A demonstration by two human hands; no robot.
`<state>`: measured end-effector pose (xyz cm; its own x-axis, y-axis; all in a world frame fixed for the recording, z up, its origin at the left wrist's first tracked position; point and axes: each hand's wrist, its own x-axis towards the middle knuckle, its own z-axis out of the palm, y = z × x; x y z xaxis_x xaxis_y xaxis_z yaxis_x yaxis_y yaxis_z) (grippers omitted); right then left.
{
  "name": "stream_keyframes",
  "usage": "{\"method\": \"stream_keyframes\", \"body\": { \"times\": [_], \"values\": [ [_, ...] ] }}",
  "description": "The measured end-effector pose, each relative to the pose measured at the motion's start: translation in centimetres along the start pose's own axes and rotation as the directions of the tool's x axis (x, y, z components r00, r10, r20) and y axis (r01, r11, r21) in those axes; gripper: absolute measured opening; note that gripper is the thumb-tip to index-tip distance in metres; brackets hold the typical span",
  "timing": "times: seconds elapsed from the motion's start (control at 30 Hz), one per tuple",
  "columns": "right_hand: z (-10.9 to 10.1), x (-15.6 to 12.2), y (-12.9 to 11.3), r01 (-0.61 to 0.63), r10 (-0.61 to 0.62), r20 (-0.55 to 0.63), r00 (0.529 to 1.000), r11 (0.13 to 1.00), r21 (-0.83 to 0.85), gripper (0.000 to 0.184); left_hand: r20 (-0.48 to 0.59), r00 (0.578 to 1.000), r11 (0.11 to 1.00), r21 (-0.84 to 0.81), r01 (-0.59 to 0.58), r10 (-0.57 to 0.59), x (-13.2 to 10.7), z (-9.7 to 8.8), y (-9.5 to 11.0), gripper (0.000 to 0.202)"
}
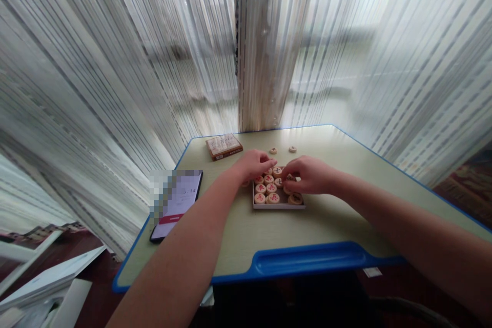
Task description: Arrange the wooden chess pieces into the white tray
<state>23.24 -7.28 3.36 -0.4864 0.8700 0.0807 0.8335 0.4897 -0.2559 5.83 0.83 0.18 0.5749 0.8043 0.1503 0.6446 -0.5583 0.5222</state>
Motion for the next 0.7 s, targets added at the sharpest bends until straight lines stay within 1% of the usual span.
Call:
{"method": "stream_keyframes", "body": {
  "times": [0.07,0.2,0.3,0.4,0.53,0.7],
  "values": [
    [-0.1,-0.1,0.3,0.023,-0.023,0.022,0.999,1.0,0.015,0.021,0.003,1.0,1.0,0.006,0.003,-0.003,0.0,0.0,0.0,0.046],
    [-0.1,-0.2,0.6,0.063,-0.064,0.001,0.998,0.993,0.1,0.023,0.007,1.0,1.0,-0.002,0.001,-0.001,-0.1,-0.1,0.1,0.048],
    [-0.4,-0.2,0.9,0.043,-0.043,-0.006,0.999,0.987,0.157,0.025,0.001,1.0,1.0,-0.003,-0.002,0.002,-0.2,-0.1,0.2,0.048],
    [-0.8,-0.3,1.4,0.008,-0.015,0.037,0.999,0.984,0.179,0.025,0.005,1.0,1.0,-0.001,0.006,-0.006,-0.3,-0.2,0.2,0.048],
    [-1.0,-0.3,2.0,-0.013,-0.011,0.109,0.994,0.976,0.216,0.024,0.01,1.0,1.0,-0.002,0.019,-0.019,-0.2,-0.1,0.2,0.047],
    [-0.9,-0.4,1.9,-0.014,-0.03,0.151,0.988,0.961,0.276,0.024,0.006,1.0,0.999,0.012,0.029,-0.03,-0.2,0.0,0.1,0.046]
  ]
}}
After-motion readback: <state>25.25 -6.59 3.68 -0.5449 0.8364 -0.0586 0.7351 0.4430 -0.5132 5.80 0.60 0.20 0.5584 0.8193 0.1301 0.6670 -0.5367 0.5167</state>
